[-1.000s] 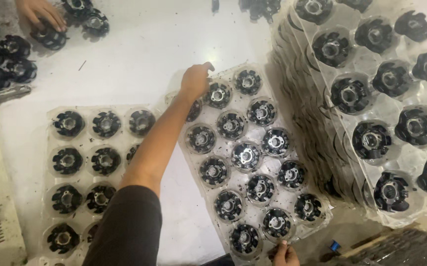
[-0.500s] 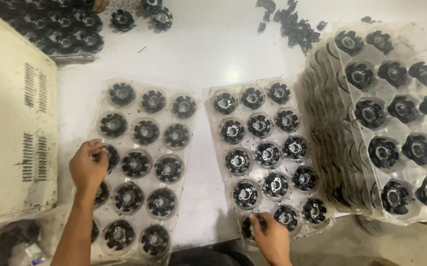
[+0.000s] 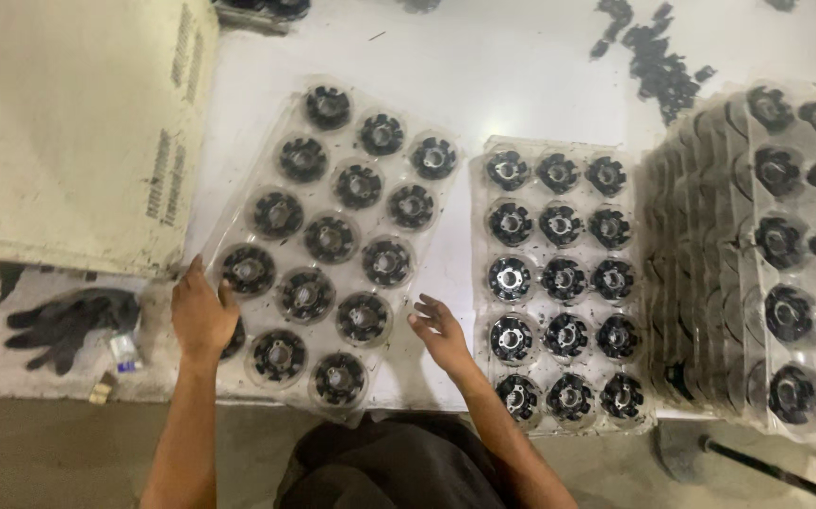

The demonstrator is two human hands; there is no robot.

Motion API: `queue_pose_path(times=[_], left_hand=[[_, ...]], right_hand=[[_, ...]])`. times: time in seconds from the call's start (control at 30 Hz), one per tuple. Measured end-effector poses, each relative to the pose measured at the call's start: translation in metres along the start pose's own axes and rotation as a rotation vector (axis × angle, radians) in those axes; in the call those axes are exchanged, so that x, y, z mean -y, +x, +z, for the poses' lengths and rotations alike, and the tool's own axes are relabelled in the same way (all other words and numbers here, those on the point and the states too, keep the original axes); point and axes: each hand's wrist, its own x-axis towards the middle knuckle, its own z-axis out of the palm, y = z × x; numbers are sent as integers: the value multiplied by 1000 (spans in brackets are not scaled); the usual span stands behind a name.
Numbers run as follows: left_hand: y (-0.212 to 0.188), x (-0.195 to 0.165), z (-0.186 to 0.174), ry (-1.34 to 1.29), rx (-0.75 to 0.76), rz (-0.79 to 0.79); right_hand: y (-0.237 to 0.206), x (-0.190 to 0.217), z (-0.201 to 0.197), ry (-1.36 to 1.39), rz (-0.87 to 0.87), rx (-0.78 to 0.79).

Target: The person holds a black rotor-like component in one hand and a glue tube in the other, squeezing adhesive onto the component's surface. They place the treated component into a plastic tray with similar parts, occasionally wipe the tube or hands with a cloth, and pick up the next component to repeat the process.

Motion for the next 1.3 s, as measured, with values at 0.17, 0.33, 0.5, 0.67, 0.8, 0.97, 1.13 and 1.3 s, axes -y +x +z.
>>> queue_pose_path(times=[0.17, 0.33, 0.5, 0.67, 0.8, 0.97, 1.13, 1.3], left_hand=[[19, -5, -6, 59, 111, -307], [6, 4, 1, 11, 79, -310], [-47, 28, 23, -99, 238, -379], [-81, 32, 41, -214, 145, -327], [-92, 41, 28, -157, 167, -368], [-103, 101, 4, 12, -254, -316], [-110, 174, 6, 131, -296, -239], [-101, 211, 20, 43, -213, -192]], right_hand=[[29, 0, 16, 114, 82, 17], [42, -4, 18, 116, -45, -50], [65, -18, -9, 12, -115, -43], [75, -27, -9, -456, -198, -170], [52, -32, 12, -676, -276, -274], [1, -44, 36, -770, -590, -429], [-52, -70, 64, -656, -746, -358], [-99, -89, 94, -636, -823, -344]])
